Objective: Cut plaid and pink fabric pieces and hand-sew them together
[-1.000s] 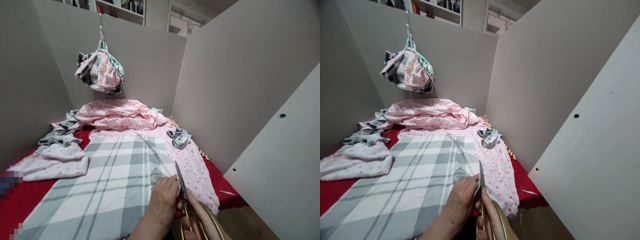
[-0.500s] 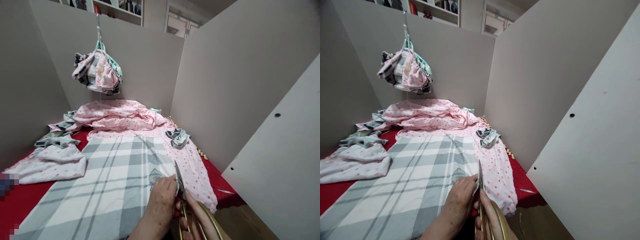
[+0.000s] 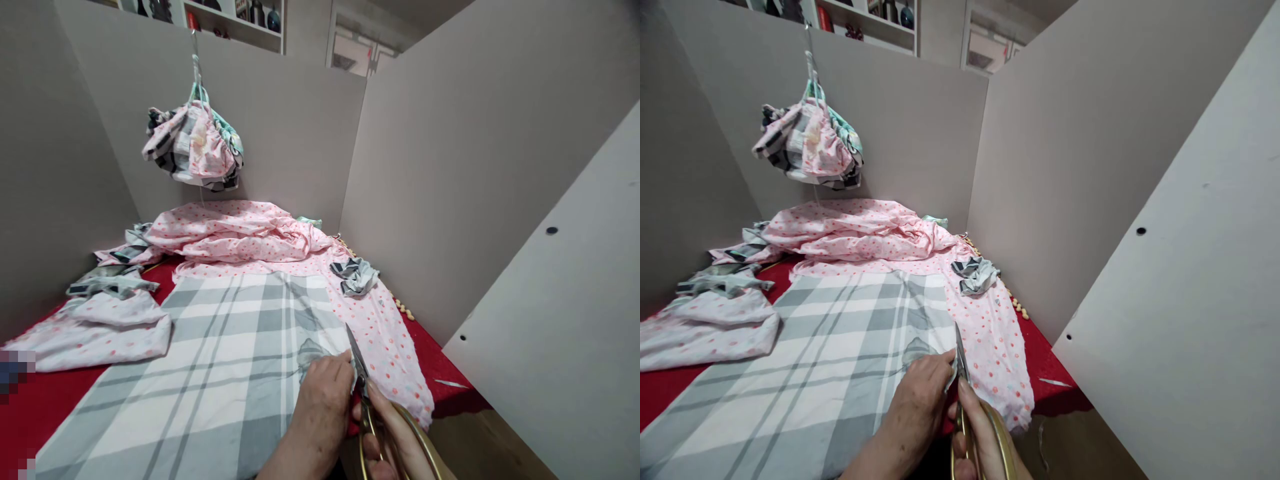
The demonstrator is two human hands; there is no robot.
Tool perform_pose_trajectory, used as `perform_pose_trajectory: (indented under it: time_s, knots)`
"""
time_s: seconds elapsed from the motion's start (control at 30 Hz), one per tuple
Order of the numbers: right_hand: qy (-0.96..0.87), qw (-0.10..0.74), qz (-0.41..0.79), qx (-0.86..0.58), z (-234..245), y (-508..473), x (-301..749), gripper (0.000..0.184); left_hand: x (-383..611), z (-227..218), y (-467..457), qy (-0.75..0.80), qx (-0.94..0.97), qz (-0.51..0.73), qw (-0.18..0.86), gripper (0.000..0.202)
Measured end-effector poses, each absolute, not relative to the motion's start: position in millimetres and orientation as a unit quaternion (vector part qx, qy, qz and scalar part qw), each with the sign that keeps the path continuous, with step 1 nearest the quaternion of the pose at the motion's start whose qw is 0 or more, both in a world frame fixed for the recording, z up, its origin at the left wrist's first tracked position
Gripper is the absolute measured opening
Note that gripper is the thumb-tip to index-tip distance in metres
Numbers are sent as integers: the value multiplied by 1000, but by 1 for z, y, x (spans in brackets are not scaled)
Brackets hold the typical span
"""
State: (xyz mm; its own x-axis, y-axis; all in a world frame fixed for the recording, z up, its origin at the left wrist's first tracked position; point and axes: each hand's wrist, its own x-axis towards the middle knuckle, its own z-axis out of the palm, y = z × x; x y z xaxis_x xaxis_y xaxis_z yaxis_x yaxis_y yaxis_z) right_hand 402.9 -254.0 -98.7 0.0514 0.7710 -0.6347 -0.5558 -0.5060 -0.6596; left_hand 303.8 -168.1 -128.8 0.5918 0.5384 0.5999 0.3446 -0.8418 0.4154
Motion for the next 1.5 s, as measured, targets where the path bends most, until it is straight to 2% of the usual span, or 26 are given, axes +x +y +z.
perform_pose_trajectory:
  time_s: [0.2,0.47,0.87,0.97,1.17,1.37,1.5]
  knots:
    - [-131,480,667,-554,-98,-254,405,56,303,-130,-168,251,885,373,120,34]
    - [-85,456,698,-546,-77,-250,411,41,304,-130,-167,247,879,388,123,30]
    - [-69,399,693,-596,-57,-237,408,43,300,-129,-166,230,868,423,123,17]
    - [-74,401,696,-591,-62,-237,410,45,300,-129,-166,227,870,418,127,13]
    - [-93,439,693,-564,-84,-237,415,48,300,-128,-167,229,871,413,133,23]
    - [-87,424,671,-602,-73,-236,411,48,299,-125,-168,243,877,388,145,12]
    - [-105,423,652,-621,-72,-234,407,46,300,-125,-167,241,878,387,146,17]
